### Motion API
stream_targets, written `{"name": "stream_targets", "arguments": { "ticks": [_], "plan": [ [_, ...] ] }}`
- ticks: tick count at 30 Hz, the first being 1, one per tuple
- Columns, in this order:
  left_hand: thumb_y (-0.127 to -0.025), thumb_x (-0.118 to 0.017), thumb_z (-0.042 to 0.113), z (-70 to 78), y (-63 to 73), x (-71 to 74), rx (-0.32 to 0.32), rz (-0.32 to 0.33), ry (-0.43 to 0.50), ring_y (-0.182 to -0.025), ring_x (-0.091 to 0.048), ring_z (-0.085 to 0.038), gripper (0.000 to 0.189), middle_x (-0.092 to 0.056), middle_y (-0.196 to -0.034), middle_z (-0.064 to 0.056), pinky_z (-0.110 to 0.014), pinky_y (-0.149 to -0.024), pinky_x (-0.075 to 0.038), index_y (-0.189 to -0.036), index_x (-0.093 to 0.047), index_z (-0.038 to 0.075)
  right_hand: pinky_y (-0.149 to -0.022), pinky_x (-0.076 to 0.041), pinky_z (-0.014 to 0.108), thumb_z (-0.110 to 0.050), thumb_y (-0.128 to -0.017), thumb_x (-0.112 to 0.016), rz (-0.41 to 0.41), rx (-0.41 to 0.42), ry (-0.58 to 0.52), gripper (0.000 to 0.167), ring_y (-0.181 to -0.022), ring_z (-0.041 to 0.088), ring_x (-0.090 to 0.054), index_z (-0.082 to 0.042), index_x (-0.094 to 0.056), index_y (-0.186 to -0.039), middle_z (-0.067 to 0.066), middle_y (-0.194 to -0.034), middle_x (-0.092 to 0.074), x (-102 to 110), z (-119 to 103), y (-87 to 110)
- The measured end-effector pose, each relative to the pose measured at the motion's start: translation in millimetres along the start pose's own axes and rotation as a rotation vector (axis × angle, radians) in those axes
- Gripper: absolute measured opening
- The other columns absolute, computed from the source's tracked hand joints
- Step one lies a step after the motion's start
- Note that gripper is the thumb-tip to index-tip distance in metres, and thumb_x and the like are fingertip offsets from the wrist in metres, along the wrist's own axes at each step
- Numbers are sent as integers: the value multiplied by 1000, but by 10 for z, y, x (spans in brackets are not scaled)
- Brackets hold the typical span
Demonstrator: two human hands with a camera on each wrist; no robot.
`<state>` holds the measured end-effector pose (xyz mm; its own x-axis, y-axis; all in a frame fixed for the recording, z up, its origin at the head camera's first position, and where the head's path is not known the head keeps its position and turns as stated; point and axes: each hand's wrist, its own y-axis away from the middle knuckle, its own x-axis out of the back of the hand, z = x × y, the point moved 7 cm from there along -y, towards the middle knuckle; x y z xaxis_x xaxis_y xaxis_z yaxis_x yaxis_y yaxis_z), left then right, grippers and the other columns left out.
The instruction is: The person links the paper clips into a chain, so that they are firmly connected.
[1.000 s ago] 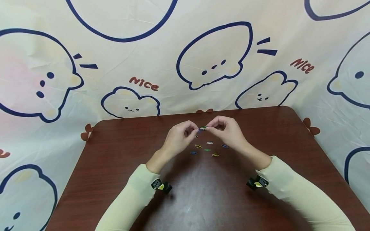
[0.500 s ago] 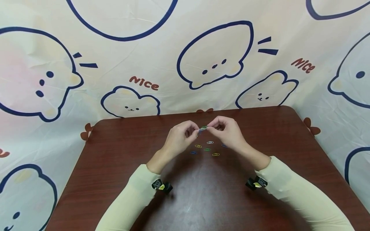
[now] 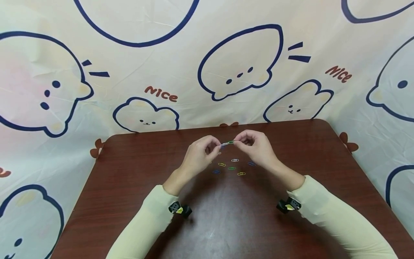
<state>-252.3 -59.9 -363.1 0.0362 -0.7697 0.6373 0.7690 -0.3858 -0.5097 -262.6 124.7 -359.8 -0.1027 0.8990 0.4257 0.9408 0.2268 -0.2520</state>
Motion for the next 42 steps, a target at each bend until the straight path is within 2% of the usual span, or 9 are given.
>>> {"name": "stream_targets", "arguments": {
  "ticks": [13, 23, 31, 42],
  "plan": [
    [-96, -70, 12, -43, 46, 10, -3, -31, -20, -70, -54, -8, 3, -62, -81, 5, -24, -63, -49, -97, -69, 10, -63, -50, 23, -9, -92, -76, -10, 11, -16, 6, -72, 21, -61, -5, -74, -96, 6, -86, -73, -28, -50, 2],
    [-96, -71, 11, 42, -18, 46, -9, 1, 18, -71, -55, -9, 6, -62, -84, 3, -28, -64, -51, -102, -68, 11, -66, -52, 23, -10, -93, -76, -20, 19, -61, 9, -74, 21, -62, -3, -73, -98, 13, -90, -73, -64, -72, 3],
    [-96, -71, 11, 101, -54, 10, -32, 5, 22, -71, -55, -9, 5, -63, -85, 2, -24, -65, -50, -99, -69, 9, -66, -53, 24, -9, -93, -75, -38, 24, -77, 9, -76, 23, -63, -3, -72, -99, 10, -91, -72, -110, -99, 2],
    [-95, -72, 10, 81, -24, 12, -26, 5, 11, -71, -55, -8, 5, -63, -85, 3, -25, -64, -51, -97, -68, 10, -70, -54, 24, -12, -92, -76, -65, -3, -77, 12, -80, 23, -64, -4, -72, -101, 8, -94, -73, -105, -25, 4]
  ]
}}
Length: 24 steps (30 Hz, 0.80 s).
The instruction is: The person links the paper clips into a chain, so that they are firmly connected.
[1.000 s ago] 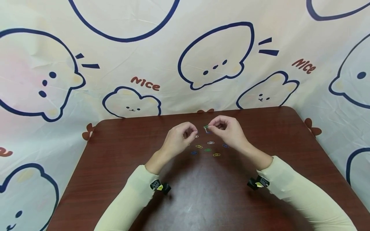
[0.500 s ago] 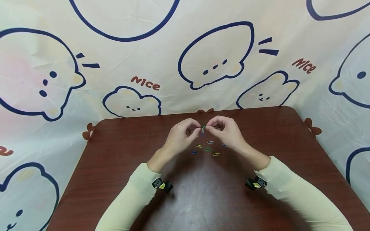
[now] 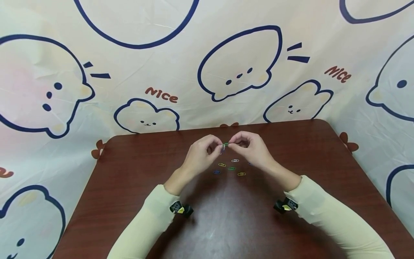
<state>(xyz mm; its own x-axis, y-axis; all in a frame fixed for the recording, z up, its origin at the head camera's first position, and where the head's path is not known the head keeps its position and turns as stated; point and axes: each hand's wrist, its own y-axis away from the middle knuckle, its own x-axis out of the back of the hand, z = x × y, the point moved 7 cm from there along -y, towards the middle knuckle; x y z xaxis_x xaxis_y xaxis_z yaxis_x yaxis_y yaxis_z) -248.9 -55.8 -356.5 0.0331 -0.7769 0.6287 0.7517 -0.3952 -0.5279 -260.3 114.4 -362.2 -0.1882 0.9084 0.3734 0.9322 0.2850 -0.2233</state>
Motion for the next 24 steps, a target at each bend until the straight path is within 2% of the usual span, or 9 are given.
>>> {"name": "stream_targets", "arguments": {
  "ticks": [7, 16, 24],
  "plan": [
    [-95, -71, 10, -42, 45, 44, 15, 19, -5, -69, -53, -10, 4, -64, -85, 2, -24, -61, -48, -98, -69, 9, -72, -53, 24, -14, -93, -76, 26, -31, 57, 13, -82, 22, -66, -5, -73, -102, 7, -96, -74, 145, 162, 30],
    [-97, -69, 10, -81, 80, 91, 21, 51, 10, -72, -55, -11, 4, -63, -87, 0, -26, -65, -50, -98, -70, 6, -71, -53, 25, -18, -94, -76, 2, -150, 151, 20, -86, 22, -65, -4, -74, -109, 7, -97, -74, 348, 605, 113],
    [-94, -72, 6, -93, 98, 87, 26, 50, 12, -73, -55, -11, 4, -64, -87, 0, -25, -65, -50, -98, -69, 7, -74, -53, 27, -15, -94, -75, -21, -234, 208, 21, -85, 22, -65, -2, -74, -110, 6, -95, -74, 441, 937, 210]
  ]
}}
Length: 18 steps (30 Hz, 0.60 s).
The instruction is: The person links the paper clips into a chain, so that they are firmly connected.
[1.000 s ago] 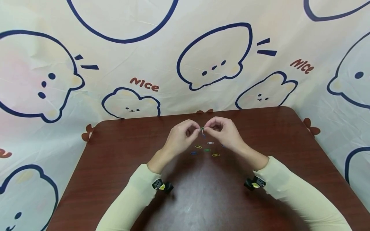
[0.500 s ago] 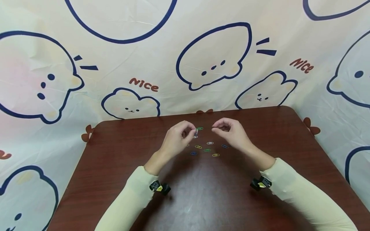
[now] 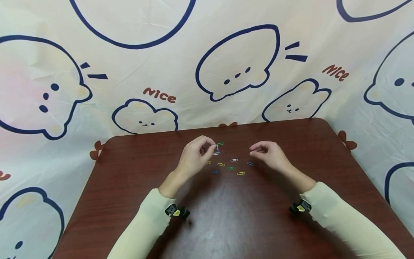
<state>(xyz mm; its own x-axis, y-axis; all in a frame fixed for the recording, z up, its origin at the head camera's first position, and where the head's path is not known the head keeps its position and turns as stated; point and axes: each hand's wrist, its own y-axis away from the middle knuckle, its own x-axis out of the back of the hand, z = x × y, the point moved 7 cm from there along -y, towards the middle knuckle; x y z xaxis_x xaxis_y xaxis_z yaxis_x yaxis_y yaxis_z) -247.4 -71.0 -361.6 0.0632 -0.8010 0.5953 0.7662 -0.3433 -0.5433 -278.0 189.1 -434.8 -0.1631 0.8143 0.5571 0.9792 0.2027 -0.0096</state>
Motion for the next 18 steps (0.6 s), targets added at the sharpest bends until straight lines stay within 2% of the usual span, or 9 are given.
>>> {"name": "stream_targets", "arguments": {
  "ticks": [9, 15, 18],
  "plan": [
    [-94, -72, 7, -11, 17, 11, -1, 0, 7, -73, -55, -10, 4, -64, -87, 1, -25, -65, -50, -98, -70, 8, -69, -51, 30, -14, -92, -77, -13, -87, 106, 11, -76, 17, -64, -5, -76, -98, 5, -86, -73, -98, 359, 15],
    [-96, -71, 9, -12, 15, 17, -2, -1, 9, -73, -55, -11, 3, -64, -87, 0, -25, -65, -50, -98, -70, 7, -69, -49, 31, -18, -89, -79, 4, -123, 172, 13, -72, 16, -63, -6, -75, -91, 2, -79, -71, -141, 485, 5],
    [-95, -72, 9, -9, 11, 24, -3, 1, 10, -73, -55, -11, 4, -64, -87, 1, -25, -65, -50, -98, -70, 7, -67, -48, 31, -19, -88, -80, 9, -116, 200, 14, -70, 14, -62, -6, -74, -88, 1, -76, -70, -167, 508, -5]
  ]
}}
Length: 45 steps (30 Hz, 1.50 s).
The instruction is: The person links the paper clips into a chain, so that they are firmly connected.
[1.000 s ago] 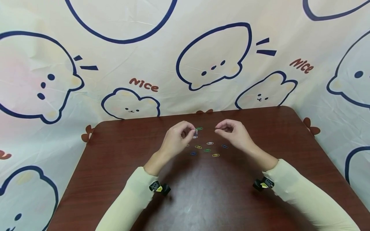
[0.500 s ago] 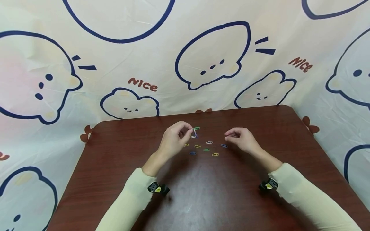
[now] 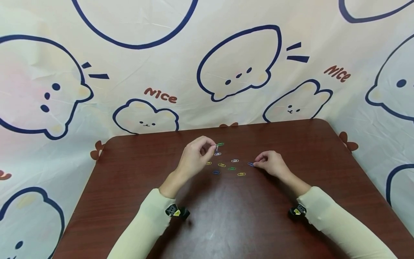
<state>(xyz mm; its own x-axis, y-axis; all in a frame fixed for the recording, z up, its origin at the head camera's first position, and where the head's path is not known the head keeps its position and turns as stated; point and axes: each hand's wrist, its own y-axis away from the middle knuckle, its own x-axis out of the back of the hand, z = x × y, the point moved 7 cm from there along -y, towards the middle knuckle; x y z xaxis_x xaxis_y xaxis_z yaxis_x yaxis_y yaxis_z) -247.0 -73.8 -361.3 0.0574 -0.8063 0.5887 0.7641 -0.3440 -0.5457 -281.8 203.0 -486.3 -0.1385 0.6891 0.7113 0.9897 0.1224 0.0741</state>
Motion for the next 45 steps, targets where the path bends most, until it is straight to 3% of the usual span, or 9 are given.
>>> {"name": "stream_targets", "arguments": {
  "ticks": [14, 23, 39, 45],
  "plan": [
    [-95, -71, 8, 8, -11, 0, -7, 3, 6, -71, -55, -11, 3, -64, -86, 0, -25, -64, -49, -98, -70, 7, -62, -45, 31, -14, -87, -80, 17, 56, 90, 13, -64, 14, -55, -9, -71, -78, -1, -69, -63, -132, -136, -56],
    [-95, -71, 8, 13, -17, -11, -13, 4, 4, -71, -54, -10, 3, -64, -86, 1, -25, -63, -49, -97, -69, 7, -59, -43, 30, -14, -88, -76, -19, 36, 150, 12, -63, 14, -55, -11, -69, -78, -2, -69, -61, -141, -166, -53],
    [-94, -72, 6, 18, -27, -25, -9, 1, -5, -71, -54, -10, 5, -64, -86, 0, -25, -64, -50, -97, -69, 8, -63, -45, 31, -9, -89, -73, -72, 114, 144, 12, -65, 13, -55, -12, -66, -80, -2, -71, -62, -189, -199, -45],
    [-93, -72, 5, 24, -27, -25, -17, 3, -1, -71, -54, -10, 5, -64, -86, 0, -25, -64, -49, -97, -69, 8, -65, -47, 31, -11, -90, -74, -76, 180, 115, 11, -69, 13, -56, -13, -65, -83, -3, -75, -62, -166, -261, -11]
  ]
}}
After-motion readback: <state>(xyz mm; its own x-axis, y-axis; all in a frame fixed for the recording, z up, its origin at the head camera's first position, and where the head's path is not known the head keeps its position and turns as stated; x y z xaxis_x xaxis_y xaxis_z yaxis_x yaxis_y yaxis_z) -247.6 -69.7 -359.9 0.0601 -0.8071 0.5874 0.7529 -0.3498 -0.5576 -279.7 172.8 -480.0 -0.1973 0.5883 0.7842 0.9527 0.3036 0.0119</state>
